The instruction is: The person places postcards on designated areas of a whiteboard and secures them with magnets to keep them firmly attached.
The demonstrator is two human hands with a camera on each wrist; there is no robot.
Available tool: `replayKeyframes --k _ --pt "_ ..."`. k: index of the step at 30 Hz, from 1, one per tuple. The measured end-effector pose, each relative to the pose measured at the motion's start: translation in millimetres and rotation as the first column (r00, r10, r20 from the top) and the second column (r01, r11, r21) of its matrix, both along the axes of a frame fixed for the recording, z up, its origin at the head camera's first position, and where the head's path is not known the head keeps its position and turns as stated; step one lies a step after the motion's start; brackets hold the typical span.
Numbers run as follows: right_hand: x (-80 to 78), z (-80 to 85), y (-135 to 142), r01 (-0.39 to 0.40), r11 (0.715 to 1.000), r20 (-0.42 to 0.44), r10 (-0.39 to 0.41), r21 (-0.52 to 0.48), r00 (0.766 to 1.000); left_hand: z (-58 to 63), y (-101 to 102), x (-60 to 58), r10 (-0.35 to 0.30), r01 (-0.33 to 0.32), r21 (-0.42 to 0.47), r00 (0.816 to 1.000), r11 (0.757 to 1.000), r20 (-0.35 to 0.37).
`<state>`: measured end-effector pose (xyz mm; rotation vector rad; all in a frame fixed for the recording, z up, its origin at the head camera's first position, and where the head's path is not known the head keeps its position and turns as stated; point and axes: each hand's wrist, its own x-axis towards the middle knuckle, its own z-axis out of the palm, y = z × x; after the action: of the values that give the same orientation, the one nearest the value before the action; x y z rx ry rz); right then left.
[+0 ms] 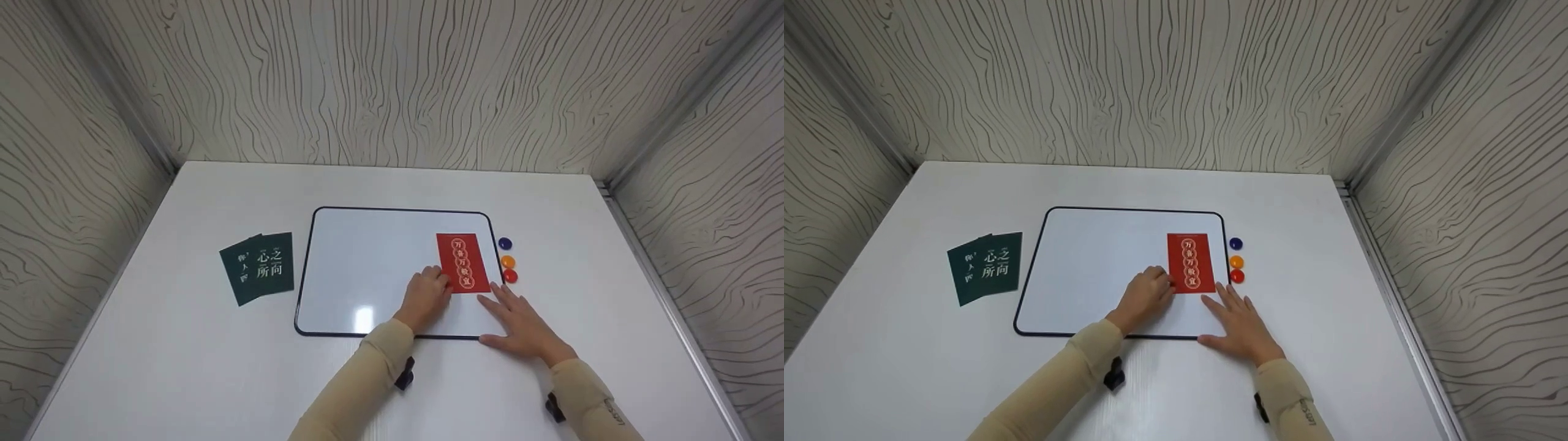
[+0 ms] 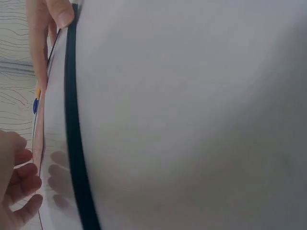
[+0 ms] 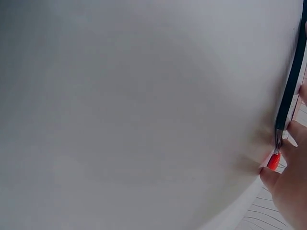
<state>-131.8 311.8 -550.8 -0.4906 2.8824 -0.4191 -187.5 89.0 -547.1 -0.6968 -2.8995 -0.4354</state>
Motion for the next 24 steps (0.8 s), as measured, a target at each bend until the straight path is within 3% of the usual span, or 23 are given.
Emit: replayKeyframes --k 3,7,15,24 --pt "-1.1 0.4 0.8 0.011 1.000 0.004 -0.011 -0.006 1.000 -0.5 -3.4 -0.7 -0.097 0.094 -0.088 0.995 0.992 -0.033" --pt "-1.2 2.2 1.3 0.043 0.999 0.014 -0.042 -0.030 0.999 -1.4 -7.0 -0.3 -0.197 0.200 -0.164 0.980 0.966 0.030" --pt "-1.6 6.9 3.2 0.123 0.990 0.040 -0.120 -0.069 0.992 -4.3 -9.8 2.6 -0.254 0.279 -0.245 0.959 0.929 0.128" --pt "-5.5 7.5 5.4 0.196 0.975 -0.024 -0.199 -0.102 0.980 -5.5 -11.1 4.3 -0.284 0.324 -0.245 0.941 0.914 0.184"
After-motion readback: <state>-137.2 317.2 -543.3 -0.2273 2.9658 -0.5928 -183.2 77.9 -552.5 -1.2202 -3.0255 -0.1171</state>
